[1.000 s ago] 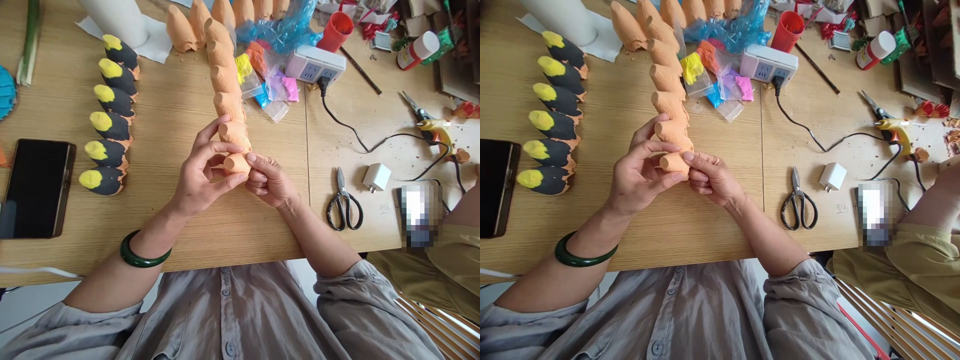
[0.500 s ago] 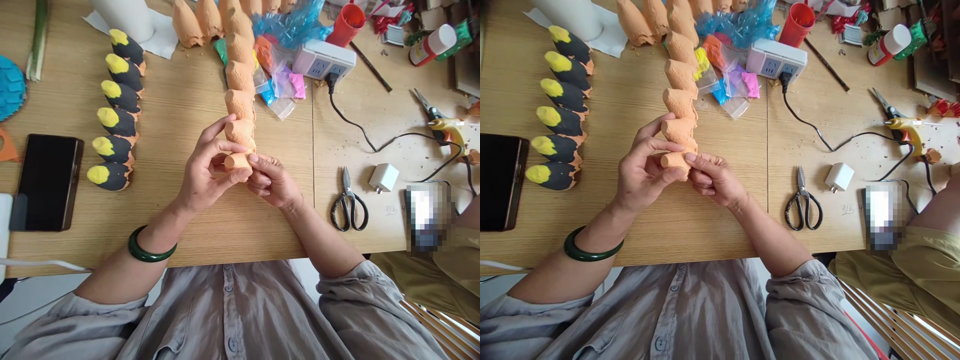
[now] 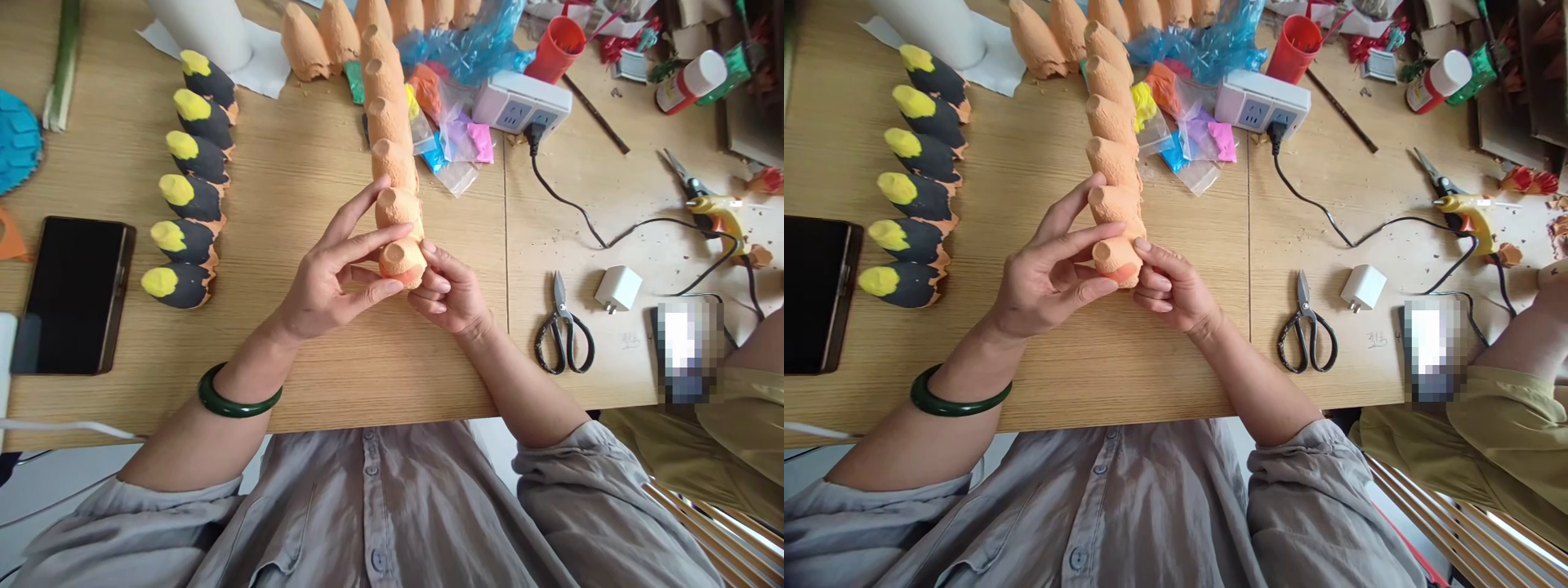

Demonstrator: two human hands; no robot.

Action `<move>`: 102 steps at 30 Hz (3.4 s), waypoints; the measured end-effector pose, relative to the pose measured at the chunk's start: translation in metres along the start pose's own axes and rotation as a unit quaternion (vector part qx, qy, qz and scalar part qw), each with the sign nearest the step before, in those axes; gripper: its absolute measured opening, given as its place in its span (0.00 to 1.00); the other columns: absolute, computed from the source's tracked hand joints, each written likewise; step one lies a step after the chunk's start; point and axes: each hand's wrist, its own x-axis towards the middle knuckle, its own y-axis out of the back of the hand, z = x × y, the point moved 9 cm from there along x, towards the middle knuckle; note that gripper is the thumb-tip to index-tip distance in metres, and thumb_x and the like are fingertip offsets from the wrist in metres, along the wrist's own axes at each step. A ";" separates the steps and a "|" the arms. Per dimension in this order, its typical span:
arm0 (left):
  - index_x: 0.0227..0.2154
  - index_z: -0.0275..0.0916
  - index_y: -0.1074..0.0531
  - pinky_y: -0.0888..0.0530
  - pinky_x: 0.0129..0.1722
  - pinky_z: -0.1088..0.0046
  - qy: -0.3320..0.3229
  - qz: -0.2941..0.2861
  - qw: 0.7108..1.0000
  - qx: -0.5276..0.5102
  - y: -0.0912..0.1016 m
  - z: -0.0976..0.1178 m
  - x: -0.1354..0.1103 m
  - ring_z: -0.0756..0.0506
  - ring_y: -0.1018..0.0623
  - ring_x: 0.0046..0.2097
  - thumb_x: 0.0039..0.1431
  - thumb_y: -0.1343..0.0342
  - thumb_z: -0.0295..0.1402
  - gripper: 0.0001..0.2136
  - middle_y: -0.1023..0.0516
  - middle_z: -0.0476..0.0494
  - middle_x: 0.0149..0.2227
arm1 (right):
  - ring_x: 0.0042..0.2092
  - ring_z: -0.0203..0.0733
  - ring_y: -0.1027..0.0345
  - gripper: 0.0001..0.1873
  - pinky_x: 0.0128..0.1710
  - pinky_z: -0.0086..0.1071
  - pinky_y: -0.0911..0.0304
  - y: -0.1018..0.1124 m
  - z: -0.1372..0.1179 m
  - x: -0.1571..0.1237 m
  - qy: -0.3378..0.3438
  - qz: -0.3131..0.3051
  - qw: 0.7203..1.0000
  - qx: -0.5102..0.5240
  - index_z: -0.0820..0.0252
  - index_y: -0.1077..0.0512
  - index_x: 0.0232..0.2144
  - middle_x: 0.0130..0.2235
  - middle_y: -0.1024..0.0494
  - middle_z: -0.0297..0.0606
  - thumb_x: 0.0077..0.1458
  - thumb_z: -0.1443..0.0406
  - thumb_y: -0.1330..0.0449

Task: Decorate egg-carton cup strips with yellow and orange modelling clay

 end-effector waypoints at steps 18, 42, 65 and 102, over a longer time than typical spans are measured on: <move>0.61 0.56 0.15 0.12 0.71 0.46 -0.008 0.067 0.998 -0.005 -0.005 0.006 -0.007 0.28 0.40 0.86 0.71 0.28 0.52 0.19 0.37 0.54 0.84 | 0.21 0.29 0.62 0.36 0.16 0.23 0.62 -0.026 -0.015 -0.009 0.092 -0.005 0.995 -0.026 0.53 0.36 0.21 0.15 0.51 0.19 0.61 0.40 0.23; 0.55 0.49 0.18 0.11 0.67 0.46 0.017 0.086 0.996 0.008 -0.006 -0.001 -0.005 0.27 0.33 0.83 0.70 0.29 0.58 0.22 0.34 0.44 0.82 | 0.20 0.26 0.60 0.35 0.17 0.24 0.59 -0.017 0.000 -0.006 0.072 0.043 0.994 -0.063 0.54 0.36 0.23 0.17 0.44 0.19 0.63 0.40 0.25; 0.71 0.50 0.21 0.20 0.76 0.49 -0.131 0.019 0.984 0.123 -0.005 0.013 -0.004 0.28 0.34 0.84 0.78 0.33 0.45 0.23 0.37 0.38 0.84 | 0.18 0.30 0.72 0.32 0.13 0.19 0.56 -0.003 0.012 -0.003 -0.041 0.053 0.993 0.093 0.54 0.40 0.21 0.16 0.57 0.17 0.84 0.61 0.49; 0.61 0.55 0.15 0.12 0.56 0.63 -0.195 0.161 0.965 0.069 0.017 0.043 -0.016 0.42 0.13 0.63 0.78 0.33 0.45 0.13 0.14 0.52 0.68 | 0.16 0.29 0.76 0.33 0.12 0.19 0.60 0.017 0.006 -0.005 -0.044 0.043 0.985 0.160 0.53 0.39 0.24 0.15 0.63 0.14 0.83 0.48 0.47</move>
